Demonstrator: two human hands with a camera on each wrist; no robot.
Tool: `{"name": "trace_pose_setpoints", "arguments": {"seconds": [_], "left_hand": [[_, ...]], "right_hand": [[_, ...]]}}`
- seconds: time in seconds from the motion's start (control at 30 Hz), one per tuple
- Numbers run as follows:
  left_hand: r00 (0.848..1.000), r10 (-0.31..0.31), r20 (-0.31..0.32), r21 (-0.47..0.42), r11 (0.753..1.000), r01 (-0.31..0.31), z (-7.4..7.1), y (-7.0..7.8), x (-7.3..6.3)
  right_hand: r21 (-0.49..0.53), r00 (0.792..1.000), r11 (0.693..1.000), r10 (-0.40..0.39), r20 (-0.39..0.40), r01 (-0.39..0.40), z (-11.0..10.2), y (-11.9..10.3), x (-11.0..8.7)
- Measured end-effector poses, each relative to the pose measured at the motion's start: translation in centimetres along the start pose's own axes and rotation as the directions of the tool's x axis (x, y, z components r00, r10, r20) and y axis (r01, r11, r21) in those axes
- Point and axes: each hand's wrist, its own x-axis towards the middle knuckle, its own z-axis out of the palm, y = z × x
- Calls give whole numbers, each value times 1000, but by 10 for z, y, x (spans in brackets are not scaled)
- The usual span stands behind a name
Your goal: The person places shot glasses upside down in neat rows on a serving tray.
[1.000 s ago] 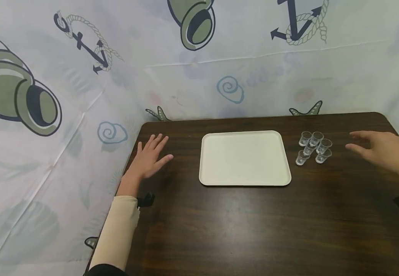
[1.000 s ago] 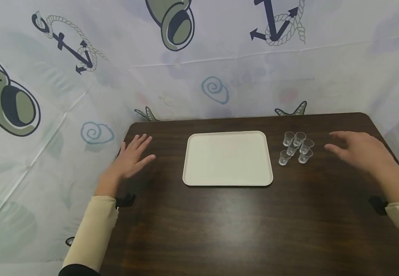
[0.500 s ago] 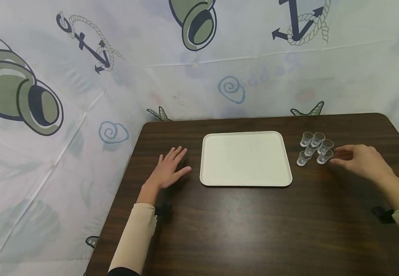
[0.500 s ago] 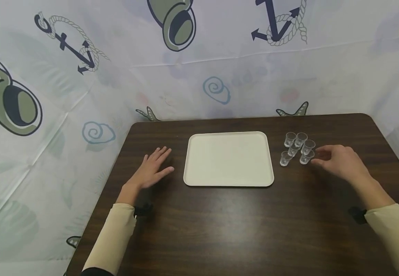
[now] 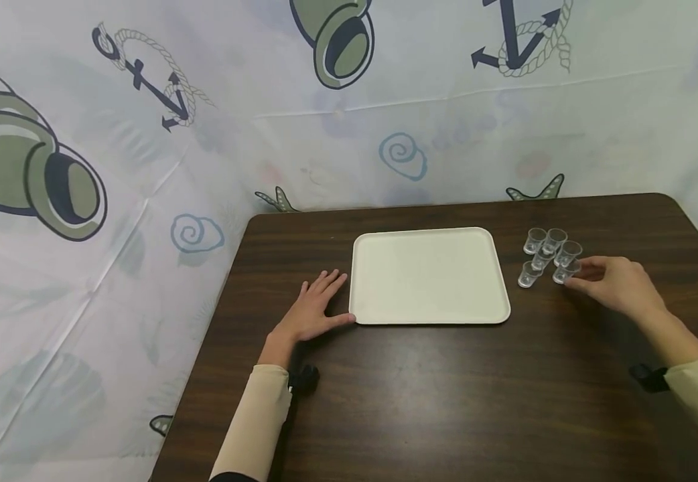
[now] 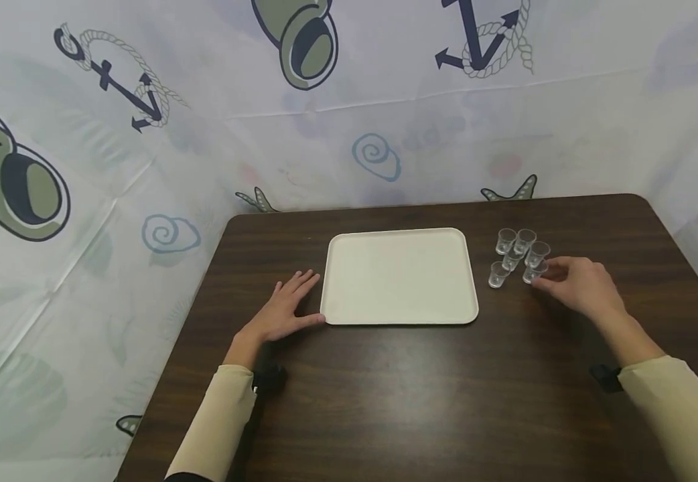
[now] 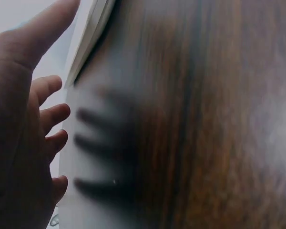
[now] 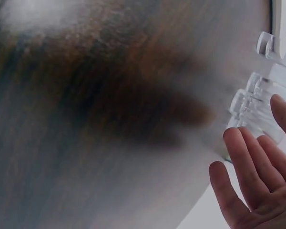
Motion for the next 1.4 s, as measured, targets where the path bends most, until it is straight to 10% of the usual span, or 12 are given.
{"name": "trace_pose_setpoints", "arguments": {"seconds": [1.4], "left_hand": [[1000, 21, 3, -29, 999, -20, 12, 2, 8]], "right_hand": [[105, 997, 994, 48, -62, -41, 13, 6, 1]]}}
